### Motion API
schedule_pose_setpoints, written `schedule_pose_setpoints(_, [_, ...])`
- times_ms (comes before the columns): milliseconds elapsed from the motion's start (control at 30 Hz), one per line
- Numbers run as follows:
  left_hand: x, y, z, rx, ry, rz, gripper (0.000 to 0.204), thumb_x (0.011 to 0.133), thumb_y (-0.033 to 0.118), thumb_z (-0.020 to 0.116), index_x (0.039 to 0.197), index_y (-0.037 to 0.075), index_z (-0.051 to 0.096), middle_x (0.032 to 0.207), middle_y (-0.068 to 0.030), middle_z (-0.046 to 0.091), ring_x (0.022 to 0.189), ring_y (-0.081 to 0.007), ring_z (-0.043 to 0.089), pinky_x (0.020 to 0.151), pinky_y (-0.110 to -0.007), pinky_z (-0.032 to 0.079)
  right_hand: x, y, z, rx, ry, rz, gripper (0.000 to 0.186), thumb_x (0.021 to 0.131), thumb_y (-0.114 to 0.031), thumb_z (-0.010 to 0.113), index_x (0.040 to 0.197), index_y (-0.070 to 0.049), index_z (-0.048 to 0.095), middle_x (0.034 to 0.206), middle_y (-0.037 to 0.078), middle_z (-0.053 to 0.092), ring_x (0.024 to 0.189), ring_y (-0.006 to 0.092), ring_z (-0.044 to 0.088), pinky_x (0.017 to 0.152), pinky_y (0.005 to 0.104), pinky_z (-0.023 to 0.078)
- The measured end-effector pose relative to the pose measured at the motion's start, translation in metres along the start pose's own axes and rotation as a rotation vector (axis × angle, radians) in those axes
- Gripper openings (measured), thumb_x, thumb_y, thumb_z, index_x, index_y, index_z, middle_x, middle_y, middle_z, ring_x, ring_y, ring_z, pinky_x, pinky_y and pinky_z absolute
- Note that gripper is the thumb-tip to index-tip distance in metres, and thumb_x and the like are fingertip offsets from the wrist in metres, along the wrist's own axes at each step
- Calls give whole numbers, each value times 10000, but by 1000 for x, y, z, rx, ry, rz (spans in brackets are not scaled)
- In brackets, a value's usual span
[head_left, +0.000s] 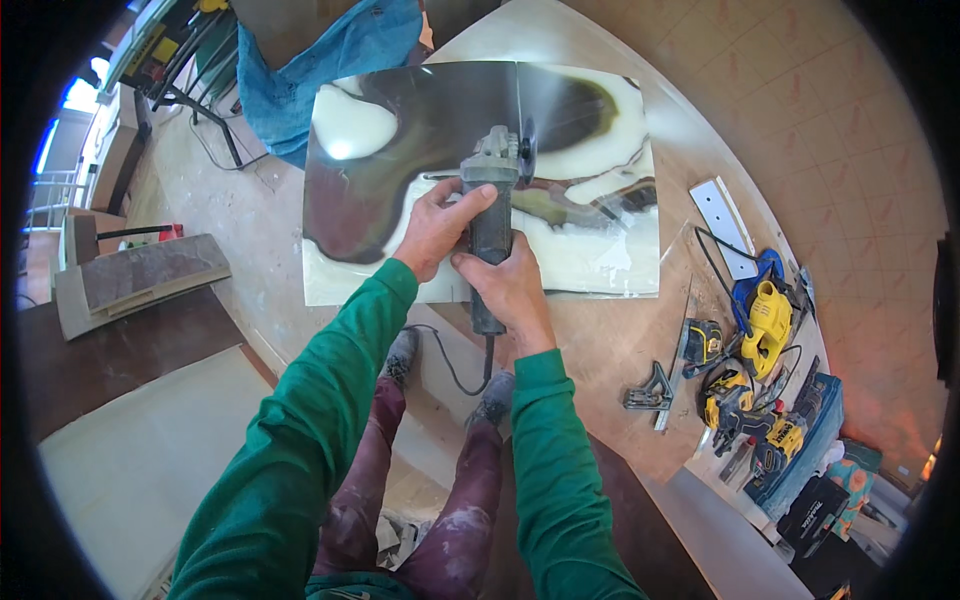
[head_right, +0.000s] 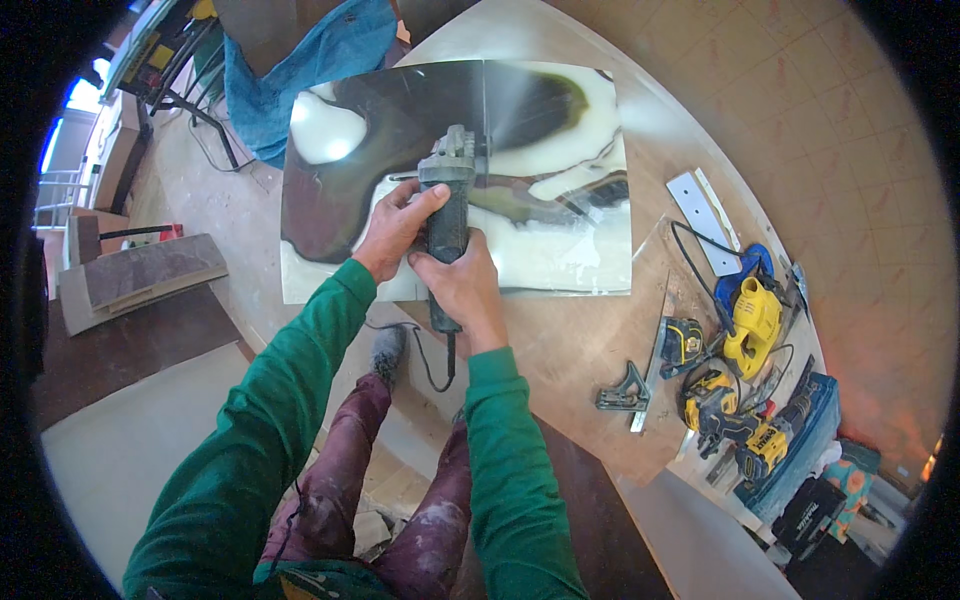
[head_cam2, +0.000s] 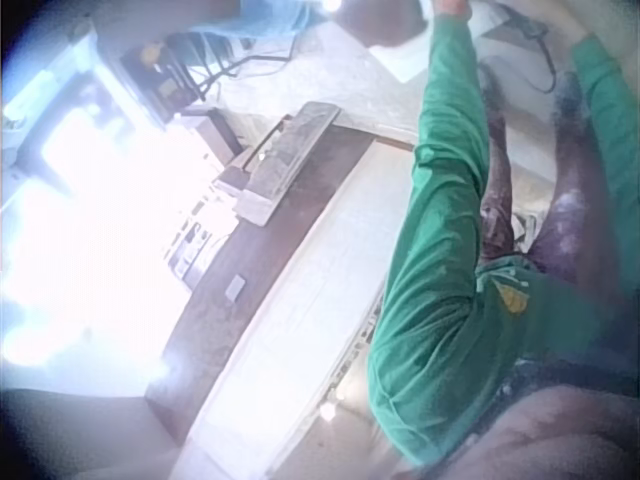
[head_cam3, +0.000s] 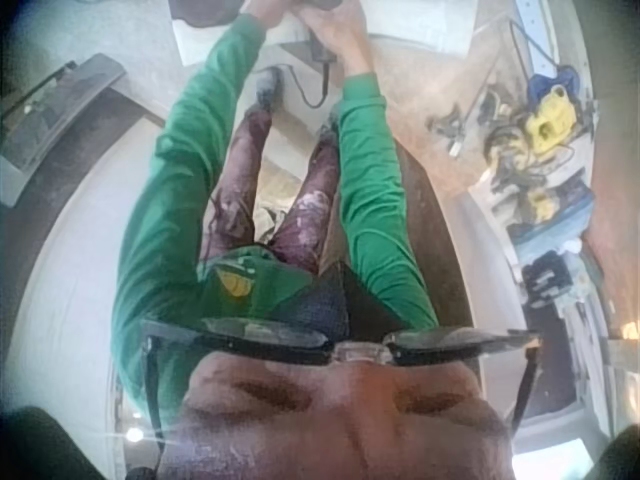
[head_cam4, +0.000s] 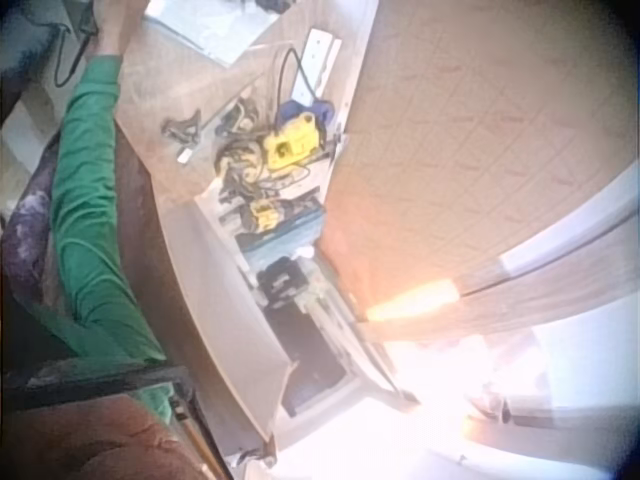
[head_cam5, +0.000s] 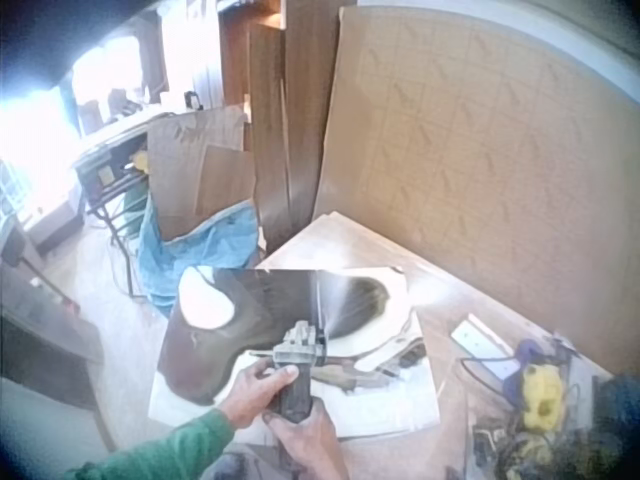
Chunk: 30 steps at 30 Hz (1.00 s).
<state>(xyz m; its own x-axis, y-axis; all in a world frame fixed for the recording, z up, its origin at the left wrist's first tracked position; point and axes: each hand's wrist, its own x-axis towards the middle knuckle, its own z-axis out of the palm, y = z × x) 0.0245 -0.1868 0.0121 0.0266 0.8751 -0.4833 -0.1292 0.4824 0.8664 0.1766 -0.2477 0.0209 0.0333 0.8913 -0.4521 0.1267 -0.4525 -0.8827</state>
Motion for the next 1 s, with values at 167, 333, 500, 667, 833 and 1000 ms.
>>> schedule_pose_setpoints(167, [1, -4, -3, 5, -2, -2, 905, 957, 509, 940, 1578, -67, 623, 1202, -143, 789, 1020, -199, 783, 896, -347, 637, -3, -2, 0, -20, -7, 21, 723, 850, -348, 956, 1347, 79, 651, 1214, 244, 811, 1110, 357, 808, 977, 454, 620])
schedule_pose_setpoints(333, [-1, -4, -3, 21, 2, -7, 943, 953, 507, 941, 1610, -78, 600, 1236, -159, 790, 1044, -211, 783, 913, -360, 638, -1, 5, 0, -33, -4, 9, 734, 852, -355, 958, 1353, 80, 645, 1228, 254, 810, 1123, 372, 808, 993, 463, 618])
schedule_pose_setpoints(500, [-4, -4, -3, 13, 2, -16, 946, 957, 495, 942, 1622, -80, 591, 1259, -175, 790, 1056, -220, 785, 923, -367, 641, -4, 4, 0, -30, -10, 17, 735, 854, -359, 956, 1353, 80, 643, 1227, 256, 809, 1117, 374, 808, 987, 465, 619])
schedule_pose_setpoints(667, [-7, -5, -3, 2, -10, -20, 930, 968, 487, 937, 1617, -84, 593, 1256, -176, 791, 1068, -221, 789, 935, -369, 647, -8, 3, 0, -30, -5, 17, 723, 853, -358, 955, 1333, 83, 642, 1206, 253, 810, 1095, 369, 810, 964, 467, 623])
schedule_pose_setpoints(833, [-9, -4, -1, 9, -10, -12, 935, 968, 481, 941, 1616, -94, 589, 1241, -168, 797, 1060, -209, 791, 926, -355, 649, -8, 6, -1, -43, 2, -1, 723, 849, -361, 955, 1324, 84, 641, 1187, 254, 812, 1083, 373, 812, 956, 470, 627])
schedule_pose_setpoints(1000, [-9, -8, -3, 13, -1, -19, 958, 962, 479, 948, 1624, -105, 577, 1246, -173, 797, 1065, -209, 791, 929, -351, 643, -11, 0, -2, -68, -9, 23, 690, 877, -304, 960, 1361, 87, 662, 1179, 166, 806, 1047, 241, 779, 917, 389, 619])
